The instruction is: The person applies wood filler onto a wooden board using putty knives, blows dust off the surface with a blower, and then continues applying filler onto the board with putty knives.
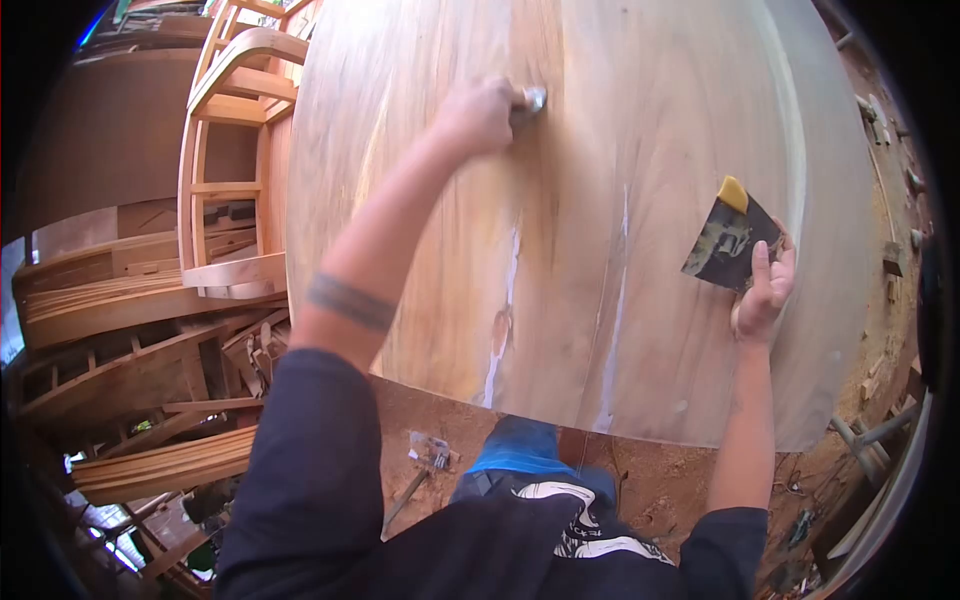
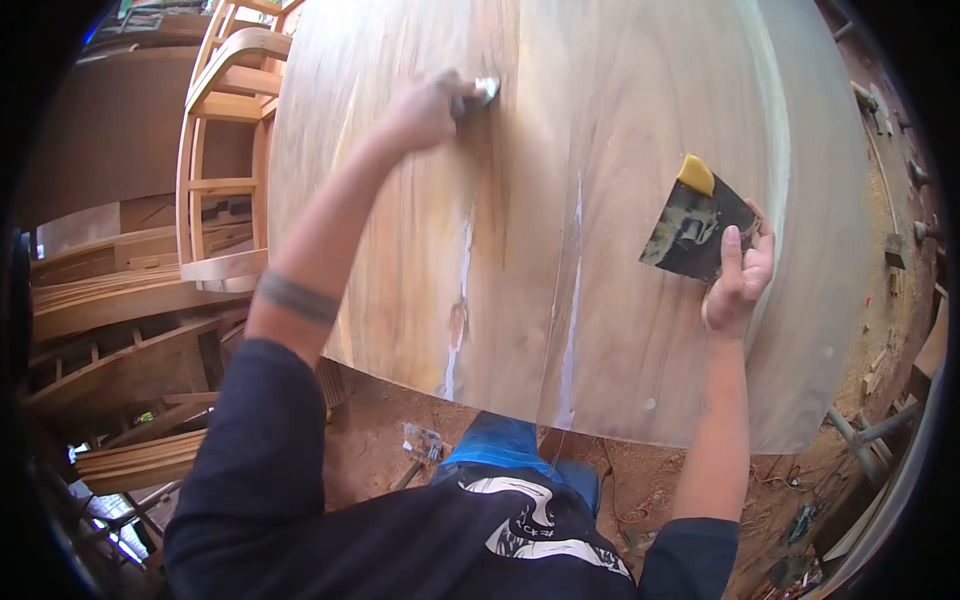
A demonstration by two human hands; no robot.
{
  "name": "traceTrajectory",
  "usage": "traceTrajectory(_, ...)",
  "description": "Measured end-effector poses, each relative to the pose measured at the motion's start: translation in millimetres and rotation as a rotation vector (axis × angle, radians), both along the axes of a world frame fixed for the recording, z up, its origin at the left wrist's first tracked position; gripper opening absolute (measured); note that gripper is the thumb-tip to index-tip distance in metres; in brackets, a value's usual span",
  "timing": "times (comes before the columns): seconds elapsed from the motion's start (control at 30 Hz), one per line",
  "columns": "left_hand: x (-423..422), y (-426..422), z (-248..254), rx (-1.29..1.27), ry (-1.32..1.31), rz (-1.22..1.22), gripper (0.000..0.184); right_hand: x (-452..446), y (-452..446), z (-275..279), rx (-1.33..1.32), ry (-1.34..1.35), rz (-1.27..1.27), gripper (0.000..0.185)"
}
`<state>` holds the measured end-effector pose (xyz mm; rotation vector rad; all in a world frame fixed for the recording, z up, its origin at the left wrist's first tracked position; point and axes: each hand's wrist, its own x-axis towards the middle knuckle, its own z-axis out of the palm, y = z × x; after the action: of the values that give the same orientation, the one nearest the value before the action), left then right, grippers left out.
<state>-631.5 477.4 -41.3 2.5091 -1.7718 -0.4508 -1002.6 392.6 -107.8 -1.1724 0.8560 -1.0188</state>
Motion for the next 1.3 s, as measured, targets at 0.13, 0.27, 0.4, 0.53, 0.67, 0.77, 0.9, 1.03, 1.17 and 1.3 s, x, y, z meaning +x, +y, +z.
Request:
traceTrajectory(0.13,-61,85,2,-0.125,0.096,-0.079,0.037,-2,0,-3,-0.011,0.001,0.013,0.038)
traceTrajectory(0.27,-19,38,43,0.249,0.092,-0.163,0.043,-1,-1,-4,-0.051,0.022,-0.018,0.038)
traceTrajectory(0.4,72,-75,29,0.032,0.008,-0.198,0.056,3,1,4,-0.067,0.053,-0.048,0.037)
traceTrajectory(0.53,88,-116,36,0.442,0.278,-0.112,0.053,5,1,6,-0.047,0.03,-0.026,0.037)
traceTrajectory(0.67,41,-53,27,0.396,0.104,-0.234,0.055,4,-1,0,-0.066,0.031,-0.051,0.037)
traceTrajectory(0.77,-7,12,35,0.319,0.105,-0.242,0.054,1,-3,-5,-0.071,-0.008,-0.027,0.035)
traceTrajectory(0.9,-71,95,35,0.173,0.066,-0.119,0.046,-2,-7,-12,-0.063,-0.022,-0.022,0.035)
traceTrajectory(1.03,-130,166,17,0.138,0.112,0.019,0.032,-5,-10,-14,-0.057,0.025,-0.011,0.033)
traceTrajectory(1.17,-192,247,7,-0.118,0.144,0.041,0.041,-4,-11,-17,-0.106,-0.007,-0.024,0.033)
traceTrajectory(1.3,-186,256,36,0.217,0.268,-0.063,0.028,-1,-12,-20,-0.089,0.003,-0.046,0.036)
